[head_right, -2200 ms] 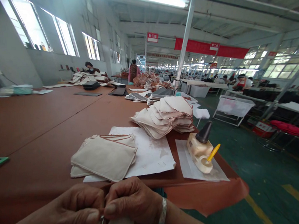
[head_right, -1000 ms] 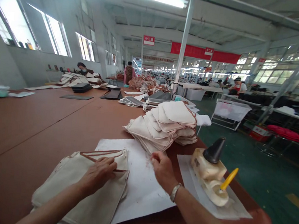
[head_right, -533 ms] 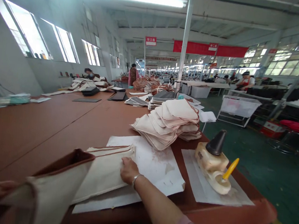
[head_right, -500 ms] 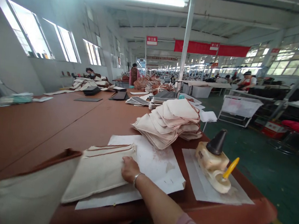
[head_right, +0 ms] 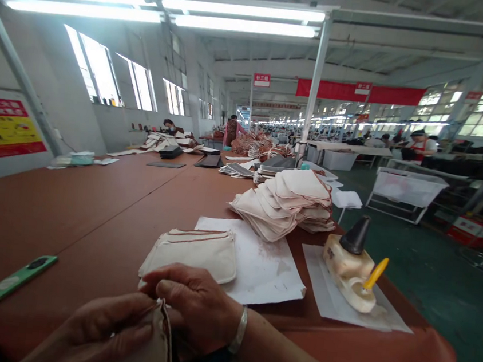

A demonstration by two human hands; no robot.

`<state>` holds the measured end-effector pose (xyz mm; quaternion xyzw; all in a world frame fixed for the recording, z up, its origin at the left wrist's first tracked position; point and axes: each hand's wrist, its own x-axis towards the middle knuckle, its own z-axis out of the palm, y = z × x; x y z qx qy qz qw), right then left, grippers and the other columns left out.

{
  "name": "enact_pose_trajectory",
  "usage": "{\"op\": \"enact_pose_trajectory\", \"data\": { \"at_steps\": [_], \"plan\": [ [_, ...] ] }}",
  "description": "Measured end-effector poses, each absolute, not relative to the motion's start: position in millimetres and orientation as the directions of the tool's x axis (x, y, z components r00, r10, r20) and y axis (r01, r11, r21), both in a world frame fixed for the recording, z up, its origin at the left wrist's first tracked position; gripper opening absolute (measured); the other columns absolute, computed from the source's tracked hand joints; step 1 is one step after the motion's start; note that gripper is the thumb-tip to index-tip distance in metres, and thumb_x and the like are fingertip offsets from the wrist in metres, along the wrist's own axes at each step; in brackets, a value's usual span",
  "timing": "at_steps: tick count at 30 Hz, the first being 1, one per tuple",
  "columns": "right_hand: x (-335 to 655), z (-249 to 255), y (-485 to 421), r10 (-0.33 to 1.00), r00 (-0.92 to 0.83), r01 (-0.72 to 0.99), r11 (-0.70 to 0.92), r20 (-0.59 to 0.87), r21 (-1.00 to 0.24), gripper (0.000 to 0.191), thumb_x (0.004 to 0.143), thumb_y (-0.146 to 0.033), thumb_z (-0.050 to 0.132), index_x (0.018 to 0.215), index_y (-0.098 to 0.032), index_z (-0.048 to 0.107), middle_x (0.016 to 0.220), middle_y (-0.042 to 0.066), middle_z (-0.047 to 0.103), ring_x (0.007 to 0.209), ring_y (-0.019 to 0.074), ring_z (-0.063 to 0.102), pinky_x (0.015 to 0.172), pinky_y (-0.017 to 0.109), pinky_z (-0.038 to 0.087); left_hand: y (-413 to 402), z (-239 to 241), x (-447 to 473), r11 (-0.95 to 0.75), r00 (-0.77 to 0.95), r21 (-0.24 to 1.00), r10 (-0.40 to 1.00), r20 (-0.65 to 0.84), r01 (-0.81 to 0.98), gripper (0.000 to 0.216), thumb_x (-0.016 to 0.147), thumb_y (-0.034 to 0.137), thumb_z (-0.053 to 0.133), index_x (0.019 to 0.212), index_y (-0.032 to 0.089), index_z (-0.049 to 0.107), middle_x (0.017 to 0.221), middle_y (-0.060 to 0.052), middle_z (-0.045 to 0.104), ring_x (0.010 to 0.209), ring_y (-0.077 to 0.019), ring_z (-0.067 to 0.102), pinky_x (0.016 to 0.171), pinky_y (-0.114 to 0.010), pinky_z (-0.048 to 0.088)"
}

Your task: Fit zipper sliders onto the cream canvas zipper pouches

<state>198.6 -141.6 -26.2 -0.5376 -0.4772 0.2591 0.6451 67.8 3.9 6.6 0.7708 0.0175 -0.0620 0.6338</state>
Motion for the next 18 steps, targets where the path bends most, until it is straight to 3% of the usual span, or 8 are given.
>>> {"op": "enact_pose_trajectory", "data": {
  "at_steps": [2,5,8,12,18],
  "plan": [
    [184.2,-25.5,-159.3,0.806,0.444,0.134,0.372,0.391,-0.918,0.046,0.098,-0.051,0.044,0.119,-0.015,0.063,0.110,0.011,0.065,0.100,0.0200,0.060,0.088,0.032,0.047,-6.0,6.1,78.1,-0.252,0.990,0.966,-0.114,-0.083,0.052,0.039,0.082,0.051,0.068,0.077,0.012,0.068,0.072,-0.002,0.054,0.067,-0.0135,0.045,0.058,-0.020,0.040],
    [178.7,-39.1,-181.3,0.729,0.525,0.222,0.381,0.440,-0.897,0.047,0.098,-0.054,0.039,0.113,-0.015,0.062,0.097,0.008,0.062,0.087,0.0177,0.057,0.080,0.030,0.046,-13.0,0.1,85.1,-0.296,0.989,0.955,-0.141,-0.038,-0.006,0.037,0.082,0.049,0.068,0.074,0.013,0.064,0.071,0.000,0.049,0.068,-0.0136,0.042,0.061,-0.022,0.039],
    [175.0,-53.8,-198.0,0.745,0.506,0.313,0.310,0.434,-0.897,0.036,0.094,-0.050,0.052,0.104,-0.016,0.059,0.089,0.005,0.057,0.080,0.0157,0.051,0.076,0.029,0.044,-14.1,-5.4,84.0,-0.306,0.978,0.951,-0.178,-0.105,0.047,0.037,0.084,0.050,0.065,0.082,0.013,0.063,0.075,-0.001,0.051,0.072,-0.0152,0.043,0.064,-0.023,0.038],
    [165.1,-61.2,-208.5,0.771,0.498,0.235,0.321,0.397,-0.917,0.026,0.091,-0.043,0.059,0.091,-0.017,0.053,0.082,0.002,0.052,0.072,0.0128,0.045,0.068,0.025,0.041,-14.7,-7.9,81.1,-0.233,0.946,0.961,-0.249,-0.208,0.150,0.041,0.085,0.053,0.063,0.085,0.012,0.062,0.078,-0.002,0.052,0.071,-0.0146,0.041,0.062,-0.024,0.034],
    [165.5,-63.8,-209.3,0.796,0.550,0.131,0.218,0.254,-0.967,0.035,0.093,-0.048,0.056,0.079,-0.016,0.053,0.077,0.001,0.049,0.069,0.0120,0.040,0.066,0.024,0.036,-23.6,-5.6,83.0,-0.045,0.934,0.961,-0.225,-0.276,0.273,0.042,0.082,0.054,0.066,0.078,0.013,0.058,0.078,-0.002,0.050,0.072,-0.0143,0.040,0.065,-0.024,0.033]
  ]
}}
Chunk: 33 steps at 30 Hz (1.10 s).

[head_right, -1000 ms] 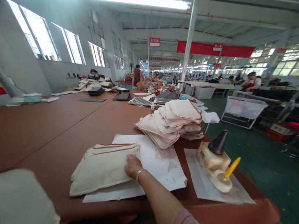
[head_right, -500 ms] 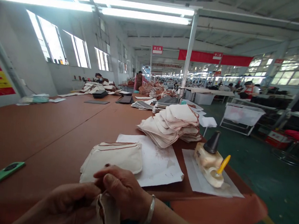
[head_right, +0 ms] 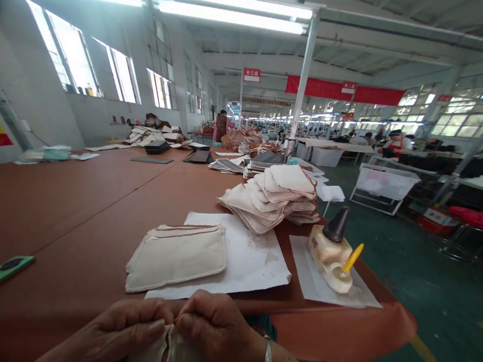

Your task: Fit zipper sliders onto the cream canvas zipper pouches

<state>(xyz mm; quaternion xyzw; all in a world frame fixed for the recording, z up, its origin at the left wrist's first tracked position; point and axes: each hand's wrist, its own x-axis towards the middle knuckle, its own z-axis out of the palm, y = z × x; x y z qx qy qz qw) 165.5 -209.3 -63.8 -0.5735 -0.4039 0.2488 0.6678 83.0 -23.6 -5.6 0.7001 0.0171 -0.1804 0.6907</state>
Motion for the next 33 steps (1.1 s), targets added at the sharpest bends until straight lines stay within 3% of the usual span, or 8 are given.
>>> {"op": "enact_pose_trajectory", "data": {
  "at_steps": [7,13,17,23,29,33],
  "plan": [
    [171.4,-65.5,-211.8,0.813,0.557,0.037,0.178,0.169,-0.983,0.039,0.090,-0.053,0.058,0.079,-0.015,0.052,0.074,0.000,0.046,0.064,0.0100,0.035,0.057,0.022,0.031,-27.7,-16.0,89.5,0.054,0.930,0.951,-0.230,-0.285,0.305,0.043,0.068,0.049,0.082,0.075,0.013,0.060,0.066,0.000,0.053,0.059,-0.0102,0.039,0.055,-0.021,0.028],
    [171.0,-52.3,-214.0,0.805,0.571,0.039,0.167,0.159,-0.985,0.046,0.083,-0.060,0.061,0.084,-0.016,0.052,0.071,-0.001,0.045,0.063,0.0097,0.034,0.054,0.021,0.028,-33.2,-15.5,92.7,0.127,0.931,0.935,-0.207,-0.301,0.331,0.039,0.069,0.045,0.082,0.073,0.011,0.063,0.069,-0.004,0.060,0.060,-0.0105,0.043,0.056,-0.021,0.029],
    [169.3,-41.9,-211.3,0.793,0.607,0.063,0.021,0.055,-0.998,0.037,0.068,-0.041,0.077,0.076,-0.017,0.050,0.065,-0.004,0.046,0.060,0.0088,0.033,0.051,0.020,0.027,-35.2,-12.2,96.6,0.046,0.928,0.935,-0.154,-0.341,0.351,0.037,0.067,0.044,0.082,0.071,0.012,0.063,0.064,-0.001,0.055,0.058,-0.0099,0.039,0.052,-0.020,0.026],
    [171.2,-50.5,-213.9,0.749,0.657,0.099,0.033,0.091,-0.995,0.009,0.072,-0.021,0.064,0.073,-0.013,0.061,0.067,0.000,0.058,0.062,0.0109,0.045,0.057,0.021,0.036,-30.4,-27.0,101.3,-0.146,0.950,0.952,-0.121,-0.288,0.270,0.032,0.074,0.043,0.069,0.070,0.014,0.057,0.065,0.000,0.050,0.059,-0.0112,0.035,0.053,-0.023,0.027],
    [165.1,-57.3,-215.7,0.643,0.757,0.191,-0.053,0.113,-0.980,0.003,0.072,-0.018,0.062,0.070,-0.016,0.063,0.066,0.000,0.061,0.061,0.0120,0.049,0.054,0.021,0.037,-37.8,-21.3,108.0,-0.458,0.947,0.858,-0.099,-0.307,0.231,0.021,0.078,0.031,0.057,0.070,0.012,0.060,0.064,0.001,0.049,0.060,-0.0123,0.037,0.052,-0.022,0.028],
    [162.6,-63.7,-211.5,0.581,0.791,0.282,-0.064,0.195,-0.957,0.011,0.066,-0.009,0.057,0.069,-0.017,0.064,0.067,0.000,0.064,0.064,0.0142,0.056,0.058,0.022,0.042,-45.5,-16.2,112.2,-0.452,0.937,0.871,-0.182,-0.299,0.191,0.018,0.078,0.023,0.053,0.074,0.012,0.068,0.071,0.000,0.056,0.067,-0.0134,0.043,0.058,-0.020,0.033]
  ]
}}
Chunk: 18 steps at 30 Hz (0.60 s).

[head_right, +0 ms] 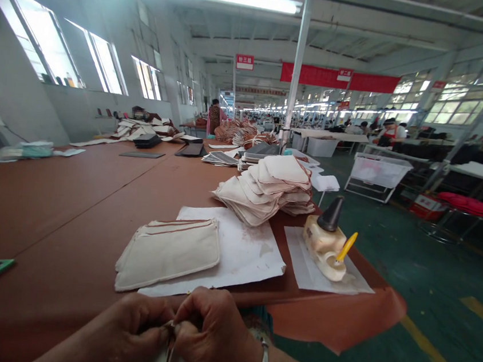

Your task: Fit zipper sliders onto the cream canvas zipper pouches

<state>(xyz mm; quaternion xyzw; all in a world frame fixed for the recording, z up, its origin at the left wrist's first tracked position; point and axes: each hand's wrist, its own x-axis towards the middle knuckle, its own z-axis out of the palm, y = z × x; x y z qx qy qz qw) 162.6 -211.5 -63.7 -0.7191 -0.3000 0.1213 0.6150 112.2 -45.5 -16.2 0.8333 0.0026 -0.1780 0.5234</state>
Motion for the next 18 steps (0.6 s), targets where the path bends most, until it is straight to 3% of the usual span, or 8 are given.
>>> {"op": "enact_pose_trajectory", "data": {
  "at_steps": [3,7,12,16,18],
  "plan": [
    [163.3,-65.7,-211.7,0.590,0.757,0.313,0.052,0.282,-0.948,0.015,0.068,-0.008,0.053,0.071,-0.018,0.064,0.071,0.002,0.064,0.065,0.0145,0.057,0.060,0.023,0.043,-44.2,-26.9,111.3,-0.406,0.956,0.899,-0.159,-0.245,0.163,0.014,0.075,0.021,0.055,0.072,0.012,0.066,0.069,0.001,0.056,0.064,-0.0126,0.042,0.059,-0.020,0.035],
    [167.5,-58.4,-220.8,0.672,0.592,0.378,0.256,0.445,-0.890,0.014,0.075,-0.010,0.052,0.076,-0.018,0.063,0.073,0.002,0.060,0.066,0.0136,0.054,0.061,0.024,0.043,-41.4,-35.2,103.0,-0.233,0.949,0.937,-0.116,-0.293,0.261,0.018,0.067,0.030,0.065,0.063,0.012,0.062,0.059,0.001,0.051,0.054,-0.0100,0.034,0.050,-0.021,0.025],
    [173.1,-50.4,-230.5,0.708,0.396,0.635,0.248,0.584,-0.732,0.012,0.084,-0.014,0.052,0.082,-0.021,0.061,0.075,0.003,0.058,0.069,0.0147,0.053,0.065,0.026,0.042,-45.6,-22.0,94.0,0.123,0.913,0.906,-0.113,-0.393,0.405,0.031,0.065,0.042,0.077,0.069,0.013,0.067,0.060,0.001,0.053,0.055,-0.0099,0.038,0.052,-0.020,0.029],
    [171.7,-54.2,-233.2,0.699,0.291,0.794,0.203,0.653,-0.572,0.014,0.083,-0.011,0.048,0.081,-0.021,0.057,0.072,0.003,0.056,0.066,0.0153,0.050,0.066,0.027,0.041,-39.4,-30.3,96.1,0.040,0.893,0.908,-0.205,-0.401,0.417,0.045,0.066,0.055,0.079,0.068,0.013,0.061,0.056,0.003,0.045,0.052,-0.0085,0.032,0.050,-0.021,0.025],
    [168.4,-56.4,-236.8,0.695,0.325,0.745,0.229,0.641,-0.626,0.007,0.084,-0.015,0.051,0.084,-0.021,0.056,0.073,0.003,0.057,0.067,0.0151,0.050,0.068,0.028,0.042,-34.1,-34.2,97.0,-0.083,0.885,0.925,-0.270,-0.379,0.371,0.048,0.071,0.058,0.075,0.072,0.013,0.060,0.059,0.003,0.044,0.054,-0.0087,0.032,0.049,-0.021,0.024]
  ]
}}
